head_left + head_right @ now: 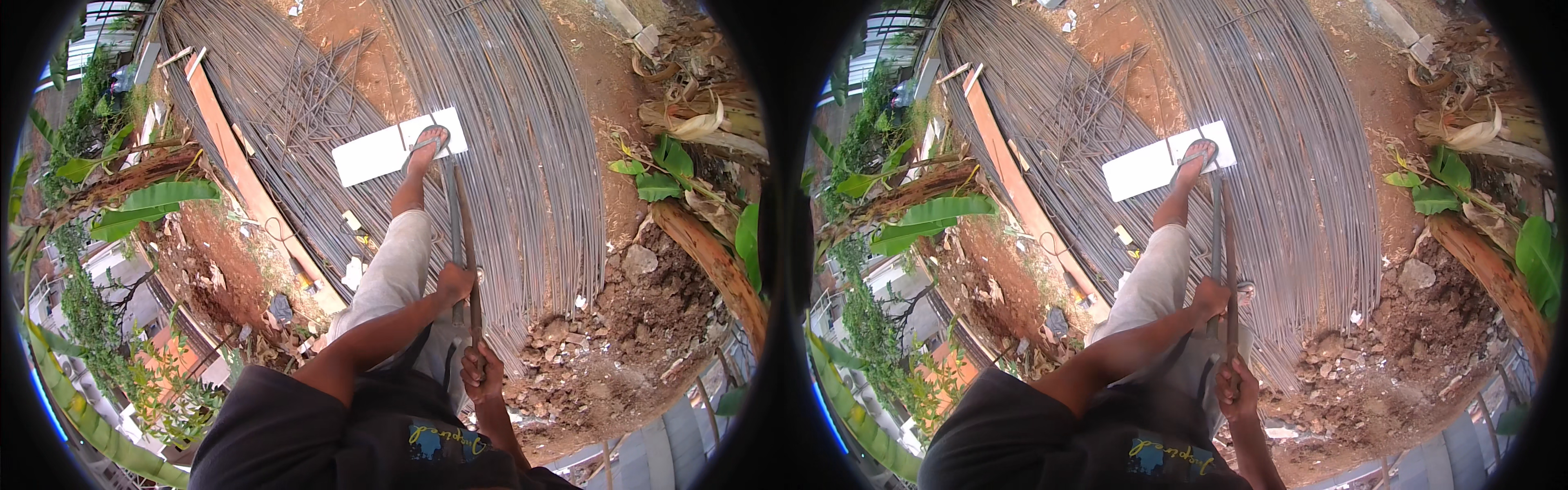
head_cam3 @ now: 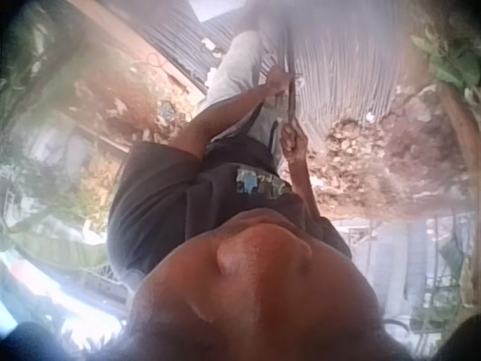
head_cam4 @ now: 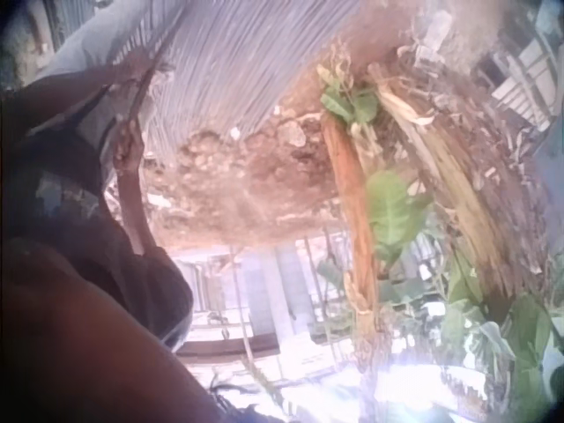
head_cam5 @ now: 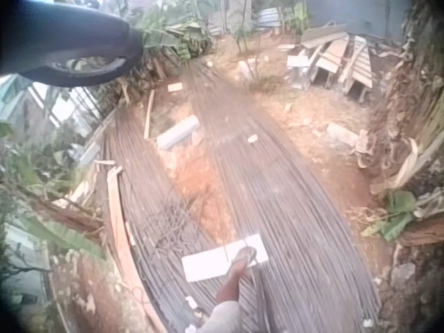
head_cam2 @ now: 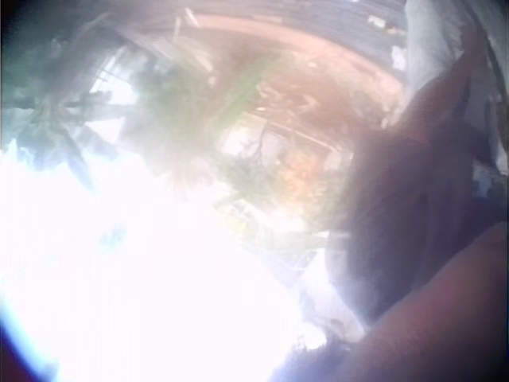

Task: The person uses a manual metal cutter to sever thin metal rods placed on a white rectangular block. The person repeatedly positions each rod, applies downward pressure with the cutter, and separates the cut piece, continuing the process across multiple rods.

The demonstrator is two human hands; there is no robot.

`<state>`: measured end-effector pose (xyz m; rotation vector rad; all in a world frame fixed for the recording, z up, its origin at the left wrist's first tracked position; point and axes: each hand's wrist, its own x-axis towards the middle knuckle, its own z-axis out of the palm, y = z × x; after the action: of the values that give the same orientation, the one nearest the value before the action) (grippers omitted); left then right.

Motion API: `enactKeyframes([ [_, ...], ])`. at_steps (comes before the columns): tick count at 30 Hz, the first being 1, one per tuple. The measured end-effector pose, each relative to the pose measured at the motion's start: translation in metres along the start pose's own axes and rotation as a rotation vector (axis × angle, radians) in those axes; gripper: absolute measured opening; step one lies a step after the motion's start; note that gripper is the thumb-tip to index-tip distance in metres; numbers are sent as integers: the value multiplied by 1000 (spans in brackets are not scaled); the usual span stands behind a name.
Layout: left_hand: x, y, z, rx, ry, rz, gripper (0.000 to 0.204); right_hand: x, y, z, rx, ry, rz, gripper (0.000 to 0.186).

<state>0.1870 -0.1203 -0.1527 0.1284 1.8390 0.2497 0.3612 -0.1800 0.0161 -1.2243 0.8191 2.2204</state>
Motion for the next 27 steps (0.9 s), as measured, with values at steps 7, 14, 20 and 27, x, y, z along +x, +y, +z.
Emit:
enactKeyframes([
  [7,-9,4,-22,-189,-104,-115,35,4,-2,84,-87,126,-23,14],
  [14,1,1,-18,-225,-151,-107,42,6,15,134,-168,271,0,14],
  [20,86,-146,69,-274,-158,-52,45,38,48,155,-249,132,37,33],
  [27,80,-92,-20,-41,-197,301,38,33,59,170,-59,50,76,33],
])
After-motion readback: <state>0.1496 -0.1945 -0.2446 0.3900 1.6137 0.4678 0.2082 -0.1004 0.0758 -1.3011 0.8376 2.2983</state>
